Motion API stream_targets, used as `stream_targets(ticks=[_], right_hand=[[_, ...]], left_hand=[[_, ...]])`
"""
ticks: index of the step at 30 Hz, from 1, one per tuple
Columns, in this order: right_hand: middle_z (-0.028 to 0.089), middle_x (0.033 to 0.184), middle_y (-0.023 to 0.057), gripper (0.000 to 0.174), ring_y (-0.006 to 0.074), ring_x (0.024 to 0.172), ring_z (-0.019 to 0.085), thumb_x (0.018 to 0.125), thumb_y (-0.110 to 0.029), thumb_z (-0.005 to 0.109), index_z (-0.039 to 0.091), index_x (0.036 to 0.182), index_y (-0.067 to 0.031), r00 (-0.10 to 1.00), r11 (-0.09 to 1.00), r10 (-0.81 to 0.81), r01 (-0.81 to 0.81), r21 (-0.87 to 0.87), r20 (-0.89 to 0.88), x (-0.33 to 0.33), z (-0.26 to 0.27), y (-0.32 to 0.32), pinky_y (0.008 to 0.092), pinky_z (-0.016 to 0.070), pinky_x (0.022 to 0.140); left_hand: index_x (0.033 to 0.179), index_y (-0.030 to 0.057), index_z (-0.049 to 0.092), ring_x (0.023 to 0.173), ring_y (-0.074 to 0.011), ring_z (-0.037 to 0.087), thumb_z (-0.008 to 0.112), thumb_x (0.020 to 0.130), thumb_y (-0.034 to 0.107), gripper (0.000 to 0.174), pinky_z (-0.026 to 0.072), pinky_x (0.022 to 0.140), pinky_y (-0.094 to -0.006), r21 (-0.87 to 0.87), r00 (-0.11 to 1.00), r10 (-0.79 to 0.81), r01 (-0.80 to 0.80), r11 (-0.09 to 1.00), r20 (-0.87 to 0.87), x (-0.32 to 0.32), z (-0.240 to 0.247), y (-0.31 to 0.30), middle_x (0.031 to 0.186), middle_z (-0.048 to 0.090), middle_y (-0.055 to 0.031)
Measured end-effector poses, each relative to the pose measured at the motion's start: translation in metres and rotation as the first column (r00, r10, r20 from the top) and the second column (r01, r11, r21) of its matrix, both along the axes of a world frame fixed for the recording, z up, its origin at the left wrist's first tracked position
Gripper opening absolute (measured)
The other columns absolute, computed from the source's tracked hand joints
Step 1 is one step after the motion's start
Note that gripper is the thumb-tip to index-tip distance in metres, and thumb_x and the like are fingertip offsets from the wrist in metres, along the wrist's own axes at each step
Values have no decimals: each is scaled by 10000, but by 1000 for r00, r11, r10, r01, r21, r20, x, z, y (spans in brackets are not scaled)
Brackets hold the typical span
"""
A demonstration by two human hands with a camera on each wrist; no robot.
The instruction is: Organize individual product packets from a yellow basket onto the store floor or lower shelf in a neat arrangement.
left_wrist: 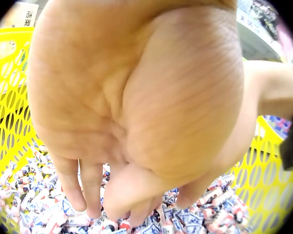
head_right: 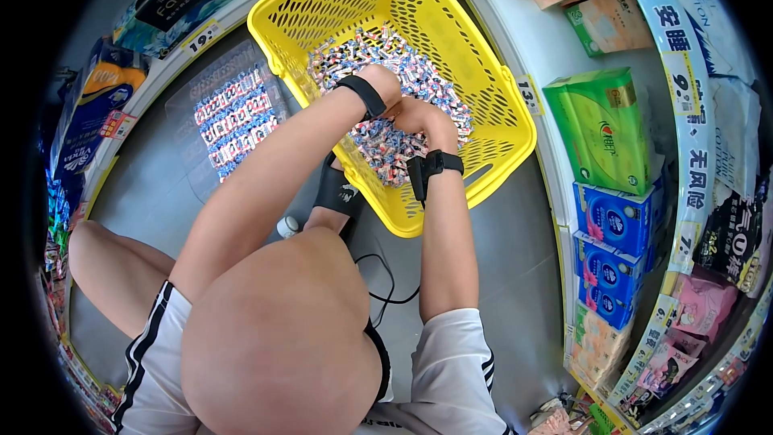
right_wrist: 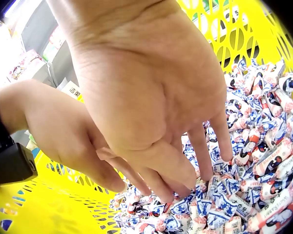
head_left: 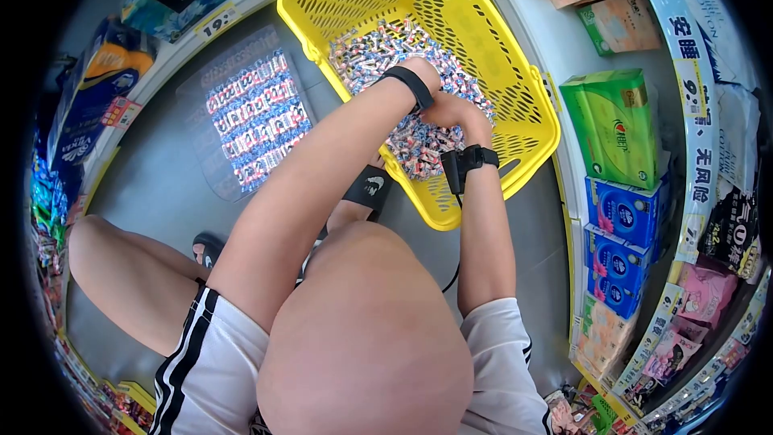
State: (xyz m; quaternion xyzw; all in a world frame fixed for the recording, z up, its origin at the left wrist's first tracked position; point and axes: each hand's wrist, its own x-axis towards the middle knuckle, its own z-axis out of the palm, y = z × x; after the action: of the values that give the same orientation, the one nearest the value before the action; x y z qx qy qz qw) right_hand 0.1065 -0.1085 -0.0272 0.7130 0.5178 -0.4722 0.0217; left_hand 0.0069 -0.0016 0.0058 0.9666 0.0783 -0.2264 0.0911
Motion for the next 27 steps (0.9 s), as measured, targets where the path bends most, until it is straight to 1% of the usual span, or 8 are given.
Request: stream_targets(ticks=[8, 10, 13, 15, 19, 21, 24, 27], right_hand=[[723, 1314, 157, 445, 294, 1244, 662, 922, -178, 742, 679, 1337, -32, 990, 1000, 12, -15, -24, -138, 2, 36, -2, 396, 504, 1071], [728, 1309, 150, 429, 279, 1240, 665, 921, -158, 741, 688, 1322, -17, 988, 998, -1, -8, -58, -154, 1, 43, -3, 387, 505, 1071], [737, 1297, 129, 402, 248, 1221, 672, 909, -114, 746, 708, 1295, -8, 976, 998, -52, 45, -37, -214, 6, 43, -7, 377, 510, 1059], [738, 1297, 123, 390, 240, 1211, 675, 898, -68, 741, 714, 1282, -5, 934, 971, -234, 210, -115, -269, 10, 33, -8, 378, 510, 1058], [742, 1280, 126, 416, 238, 1183, 685, 876, -26, 737, 704, 1290, -3, 941, 983, -182, 173, -59, -285, 17, 21, -9, 375, 515, 1034], [752, 1238, 129, 430, 235, 1139, 698, 869, -7, 729, 690, 1297, -3, 933, 960, -241, 270, 77, -266, 13, 25, -9, 369, 522, 1018], [736, 1265, 144, 385, 230, 1150, 700, 908, 1, 664, 686, 1292, -2, 923, 931, -338, 357, 81, -187, 9, 41, -5, 390, 542, 1010], [744, 1236, 137, 379, 218, 1120, 707, 888, 42, 665, 694, 1263, -9, 916, 932, -317, 349, 99, -247, 21, 18, -3, 369, 545, 990]], left_hand=[[803, 105, 830, 877, -329, 774, 745, 776, 249, 169, 614, 745, -437, 58, 994, 9, -15, 998, 106, -2, -7, -9, 897, 785, -153], [816, 105, 837, 871, -322, 773, 820, 687, 230, 181, 614, 743, -432, 20, 999, -19, 20, 1000, -46, 1, 9, -7, 891, 782, -155], [813, 126, 839, 857, -316, 770, 862, 614, 225, 224, 613, 737, -430, -5, 997, 1, -1, 1000, -78, 3, 14, -4, 886, 781, -145], [819, 128, 836, 851, -314, 767, 856, 620, 228, 224, 613, 739, -434, -10, 995, 20, -21, 1000, -94, 4, 19, -3, 885, 780, -141], [880, 143, 834, 846, -308, 759, 849, 651, 247, 252, 613, 752, -446, 10, 998, 43, -43, 999, -37, 0, 24, -5, 891, 779, -125], [905, 151, 833, 850, -307, 758, 844, 669, 263, 262, 614, 760, -449, -21, 997, 63, -64, 998, -46, 1, 26, -3, 898, 779, -121], [972, 202, 819, 856, -309, 754, 814, 735, 271, 247, 613, 782, -449, -29, 994, 108, -109, 994, -16, -4, 22, -2, 918, 781, -95], [1027, 184, 775, 866, -320, 750, 730, 823, 156, 210, 588, 763, -431, -117, 991, 128, -124, 985, 28, -7, 28, -1, 929, 778, -108]])
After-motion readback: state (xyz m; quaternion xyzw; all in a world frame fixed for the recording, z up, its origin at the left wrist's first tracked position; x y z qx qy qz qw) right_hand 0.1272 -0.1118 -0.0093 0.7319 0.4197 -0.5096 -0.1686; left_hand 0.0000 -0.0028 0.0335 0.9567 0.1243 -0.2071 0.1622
